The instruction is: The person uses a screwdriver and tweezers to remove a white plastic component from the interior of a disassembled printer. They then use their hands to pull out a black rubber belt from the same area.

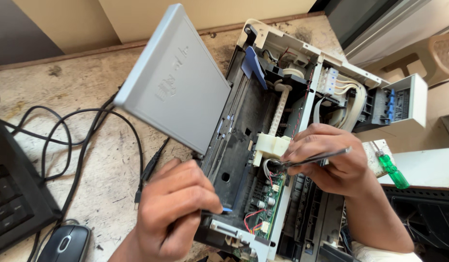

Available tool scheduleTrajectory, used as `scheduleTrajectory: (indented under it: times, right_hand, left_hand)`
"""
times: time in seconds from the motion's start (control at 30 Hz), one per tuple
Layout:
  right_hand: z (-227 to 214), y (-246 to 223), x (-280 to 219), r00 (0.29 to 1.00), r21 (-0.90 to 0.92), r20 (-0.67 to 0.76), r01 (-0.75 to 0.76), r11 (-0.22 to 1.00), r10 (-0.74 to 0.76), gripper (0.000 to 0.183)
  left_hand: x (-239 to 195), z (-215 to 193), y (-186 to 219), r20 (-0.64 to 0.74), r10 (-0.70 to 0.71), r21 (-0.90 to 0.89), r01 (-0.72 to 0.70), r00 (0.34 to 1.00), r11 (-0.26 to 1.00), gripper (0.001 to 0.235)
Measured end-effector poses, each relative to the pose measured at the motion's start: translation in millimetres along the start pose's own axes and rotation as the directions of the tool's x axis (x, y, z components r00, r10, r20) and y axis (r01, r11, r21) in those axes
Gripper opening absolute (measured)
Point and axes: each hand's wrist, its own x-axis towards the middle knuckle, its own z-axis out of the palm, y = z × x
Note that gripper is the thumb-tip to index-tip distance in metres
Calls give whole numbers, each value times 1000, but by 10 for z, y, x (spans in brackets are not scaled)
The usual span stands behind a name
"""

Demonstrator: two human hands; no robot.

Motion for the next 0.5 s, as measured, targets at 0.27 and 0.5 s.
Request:
scheduleTrajectory:
  times: [0.27,0.5]
  right_hand:
    - [15,22,103,1000,-2,5,31,1000,-31,17]
    - [7,29,227,986,-158,130,125,979,-104,15]
  left_hand:
    - [42,10,-130,24,0,16,0,1000,1000,13]
    - [57,72,-96,-26,-95,21,96,995,995,4]
